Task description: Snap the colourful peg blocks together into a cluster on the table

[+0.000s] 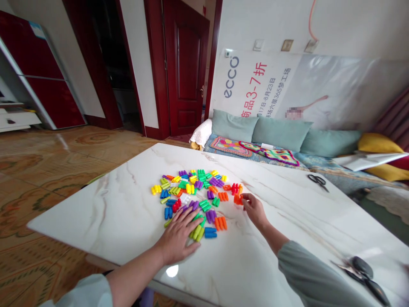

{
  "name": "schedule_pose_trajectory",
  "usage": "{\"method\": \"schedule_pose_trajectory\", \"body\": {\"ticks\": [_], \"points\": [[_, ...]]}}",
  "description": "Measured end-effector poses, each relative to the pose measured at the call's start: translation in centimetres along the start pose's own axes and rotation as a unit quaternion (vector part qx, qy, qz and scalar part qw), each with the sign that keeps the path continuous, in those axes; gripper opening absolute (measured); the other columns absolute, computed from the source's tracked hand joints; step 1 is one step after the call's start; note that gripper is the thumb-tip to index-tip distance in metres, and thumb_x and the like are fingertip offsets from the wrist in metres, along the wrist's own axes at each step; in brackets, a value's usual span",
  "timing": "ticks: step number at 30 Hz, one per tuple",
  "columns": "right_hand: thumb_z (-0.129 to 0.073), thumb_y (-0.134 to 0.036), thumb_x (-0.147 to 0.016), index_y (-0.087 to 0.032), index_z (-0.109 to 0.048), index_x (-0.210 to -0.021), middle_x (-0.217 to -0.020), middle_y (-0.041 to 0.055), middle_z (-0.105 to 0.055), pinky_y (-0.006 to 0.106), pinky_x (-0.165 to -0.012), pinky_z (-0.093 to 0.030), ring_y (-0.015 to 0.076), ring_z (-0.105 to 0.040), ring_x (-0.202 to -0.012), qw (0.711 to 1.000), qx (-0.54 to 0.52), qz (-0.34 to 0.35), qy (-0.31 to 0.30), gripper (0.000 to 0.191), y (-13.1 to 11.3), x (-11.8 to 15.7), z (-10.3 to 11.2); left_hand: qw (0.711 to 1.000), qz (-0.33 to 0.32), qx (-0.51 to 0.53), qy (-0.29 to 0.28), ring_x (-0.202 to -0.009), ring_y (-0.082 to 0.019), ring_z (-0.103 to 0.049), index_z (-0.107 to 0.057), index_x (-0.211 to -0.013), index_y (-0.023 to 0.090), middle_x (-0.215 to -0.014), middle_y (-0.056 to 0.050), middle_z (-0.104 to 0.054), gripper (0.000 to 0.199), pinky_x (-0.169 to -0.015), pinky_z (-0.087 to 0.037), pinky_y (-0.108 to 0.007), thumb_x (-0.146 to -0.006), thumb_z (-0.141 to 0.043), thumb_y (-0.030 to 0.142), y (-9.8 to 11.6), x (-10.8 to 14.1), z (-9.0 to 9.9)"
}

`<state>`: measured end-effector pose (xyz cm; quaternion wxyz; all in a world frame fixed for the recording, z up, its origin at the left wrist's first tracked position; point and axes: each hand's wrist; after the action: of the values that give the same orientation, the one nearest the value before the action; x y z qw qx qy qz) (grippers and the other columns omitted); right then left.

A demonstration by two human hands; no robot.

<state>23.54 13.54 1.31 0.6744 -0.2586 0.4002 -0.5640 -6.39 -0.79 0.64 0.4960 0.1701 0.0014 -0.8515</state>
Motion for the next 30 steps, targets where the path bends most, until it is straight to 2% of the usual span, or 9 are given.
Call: {"method": "schedule_pose_trajectory", "body": {"ticks": [4,7,10,14,16,18,21,25,30], "points": [[-0.046,-0.028,-0.076,-0.02,-0.065,-0.094,-0.087,0.0024,-0.07,0.027,-0.065,-0.046,0.0136,-0.059,-0.062,0.996,0.089,0.017,-0.016,0.027,2.8,-0.5,1.6,1.0,-0.006,-0.007,0.004,-0.14,-0.029,-0.025,-0.03,-0.145,0.033,-0.154,0.001,-0.025,0.068,-0.116,-0.017,-0.05,-0.083,-0.056,0.047,-0.1,0.0,-0.1],[-0.045,-0.022,-0.073,-0.021,-0.065,-0.093,-0.093,0.0016,-0.07,0.026,-0.069,-0.046,0.0125,-0.059,-0.065,0.995,0.101,0.016,-0.005,0.028,3.0,-1.2,1.9,1.0,-0.013,-0.011,0.009,-0.14,-0.029,-0.025,-0.027,-0.146,0.032,-0.154,0.001,-0.026,0.071,-0.116,-0.017,-0.049,-0.083,-0.056,0.047,-0.2,0.0,-0.2],[-0.04,-0.02,-0.075,-0.019,-0.061,-0.098,-0.101,0.0048,-0.067,0.027,-0.07,-0.045,0.0119,-0.06,-0.065,0.994,0.098,-0.008,0.042,0.031,2.4,-1.6,1.8,1.0,-0.007,-0.016,0.003,-0.14,-0.029,-0.025,-0.027,-0.146,0.033,-0.154,0.001,-0.025,0.07,-0.116,-0.017,-0.05,-0.084,-0.055,0.047,-0.1,0.1,-0.2],[-0.044,-0.043,-0.082,-0.017,-0.053,-0.106,-0.099,0.0078,-0.065,0.031,-0.068,-0.043,0.0198,-0.061,-0.077,0.982,0.144,-0.058,0.109,0.036,0.9,-1.1,1.2,1.0,0.0,-0.019,-0.005,-0.139,-0.029,-0.025,-0.031,-0.144,0.035,-0.154,0.003,-0.025,0.066,-0.115,-0.018,-0.052,-0.084,-0.054,0.047,-0.1,0.0,-0.2],[-0.05,-0.055,-0.078,-0.018,-0.05,-0.109,-0.098,0.0076,-0.064,0.031,-0.067,-0.043,0.0226,-0.061,-0.085,0.976,0.186,-0.072,0.087,0.048,0.1,-0.5,0.5,1.0,0.001,-0.019,-0.006,-0.139,-0.029,-0.026,-0.032,-0.144,0.034,-0.154,0.002,-0.026,0.065,-0.115,-0.019,-0.052,-0.084,-0.055,0.047,-0.1,0.0,-0.2],[-0.055,-0.057,-0.075,-0.018,-0.047,-0.114,-0.106,0.0099,-0.062,0.03,-0.067,-0.043,0.024,-0.061,-0.091,0.97,0.226,-0.078,0.051,0.056,-0.3,-0.1,-0.5,1.0,0.002,-0.019,-0.006,-0.139,-0.029,-0.026,-0.032,-0.144,0.034,-0.154,0.002,-0.026,0.065,-0.115,-0.019,-0.052,-0.084,-0.055,0.047,-0.1,0.0,-0.2],[-0.056,-0.047,-0.078,-0.018,-0.045,-0.117,-0.119,0.0128,-0.057,0.029,-0.068,-0.043,0.0237,-0.061,-0.097,0.96,0.265,-0.087,0.026,0.05,-0.2,-0.1,-1.6,1.0,0.0,-0.018,0.0,-0.139,-0.029,-0.027,-0.033,-0.143,0.034,-0.153,0.002,-0.027,0.065,-0.115,-0.019,-0.052,-0.084,-0.055,0.046,-0.2,0.1,-0.3],[-0.051,-0.026,-0.08,-0.018,-0.048,-0.112,-0.113,0.0115,-0.06,0.029,-0.069,-0.043,0.0227,-0.061,-0.096,0.963,0.26,-0.069,0.032,0.033,0.9,-0.9,-1.6,1.0,-0.001,-0.017,0.008,-0.138,-0.029,-0.028,-0.033,-0.143,0.034,-0.153,0.001,-0.028,0.065,-0.115,-0.02,-0.051,-0.083,-0.056,0.045,-0.2,0.1,-0.4],[-0.042,-0.006,-0.074,-0.018,-0.047,-0.115,-0.117,0.0101,-0.058,0.028,-0.073,-0.043,0.0189,-0.06,-0.094,0.969,0.24,-0.04,0.054,0.044,2.0,-1.6,-0.3,1.0,0.004,-0.022,-0.012,-0.139,-0.029,-0.026,-0.031,-0.144,0.035,-0.154,0.002,-0.024,0.066,-0.114,-0.02,-0.053,-0.084,-0.054,0.047,-0.1,0.1,-0.3]]}}
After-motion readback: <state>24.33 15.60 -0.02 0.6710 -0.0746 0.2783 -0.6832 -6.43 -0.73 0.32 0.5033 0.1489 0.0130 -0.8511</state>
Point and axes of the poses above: each hand's wrist, its own x-axis away from the middle knuckle, its own z-axis out of the back of the hand, y = z × x
